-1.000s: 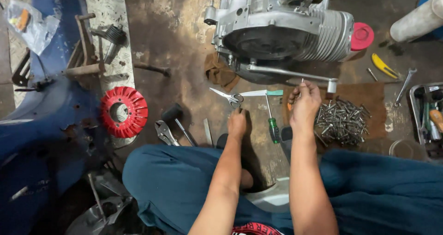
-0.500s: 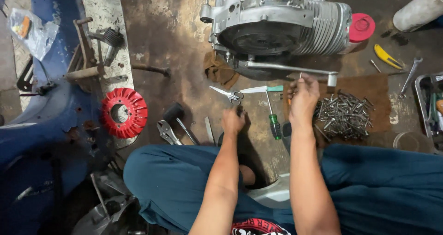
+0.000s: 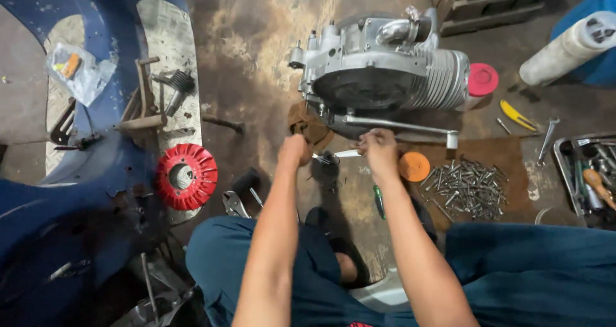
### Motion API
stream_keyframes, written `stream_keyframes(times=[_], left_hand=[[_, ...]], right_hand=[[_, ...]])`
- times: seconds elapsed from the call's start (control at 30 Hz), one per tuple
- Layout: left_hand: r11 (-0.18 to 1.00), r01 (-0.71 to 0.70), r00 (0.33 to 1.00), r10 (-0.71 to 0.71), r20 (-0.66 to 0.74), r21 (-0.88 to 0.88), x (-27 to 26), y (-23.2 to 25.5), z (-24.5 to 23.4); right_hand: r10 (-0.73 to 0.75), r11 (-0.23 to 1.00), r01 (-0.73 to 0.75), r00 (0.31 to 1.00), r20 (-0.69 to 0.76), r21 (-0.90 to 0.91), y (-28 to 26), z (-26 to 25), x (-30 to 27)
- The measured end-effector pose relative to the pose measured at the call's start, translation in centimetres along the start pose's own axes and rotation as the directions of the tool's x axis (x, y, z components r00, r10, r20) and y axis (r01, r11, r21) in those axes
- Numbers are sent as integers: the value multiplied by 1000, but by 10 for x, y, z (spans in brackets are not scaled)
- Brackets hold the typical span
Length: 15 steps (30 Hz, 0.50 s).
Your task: The person sits on the floor and uses a screwdriver to tighten screws on a motorcycle engine. They repeatedly insert and turn the screwdriver into various screw holes on the engine casing.
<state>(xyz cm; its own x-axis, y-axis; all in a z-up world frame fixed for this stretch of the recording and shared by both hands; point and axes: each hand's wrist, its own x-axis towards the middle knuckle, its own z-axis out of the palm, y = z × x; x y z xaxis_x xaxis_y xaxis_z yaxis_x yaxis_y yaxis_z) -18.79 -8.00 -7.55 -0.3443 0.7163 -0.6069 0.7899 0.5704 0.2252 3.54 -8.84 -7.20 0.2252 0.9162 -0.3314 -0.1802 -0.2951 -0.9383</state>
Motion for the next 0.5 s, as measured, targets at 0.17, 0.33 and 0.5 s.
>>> stream_keyframes(times=[0.17, 0.33, 0.5], left_hand=[[965, -247, 957, 230, -175, -86, -6, 2, -30], [787, -473, 869, 343, -357, -396, -43, 34, -41], [645, -452, 891, 303, -337, -616, -51, 64, -31]], right_hand=[[91, 976, -110, 990, 105, 187, -12, 43, -8], [187, 824, -266, 961, 203, 500, -28, 58, 15], [177, 782, -237, 971, 160, 576, -8, 59, 45]])
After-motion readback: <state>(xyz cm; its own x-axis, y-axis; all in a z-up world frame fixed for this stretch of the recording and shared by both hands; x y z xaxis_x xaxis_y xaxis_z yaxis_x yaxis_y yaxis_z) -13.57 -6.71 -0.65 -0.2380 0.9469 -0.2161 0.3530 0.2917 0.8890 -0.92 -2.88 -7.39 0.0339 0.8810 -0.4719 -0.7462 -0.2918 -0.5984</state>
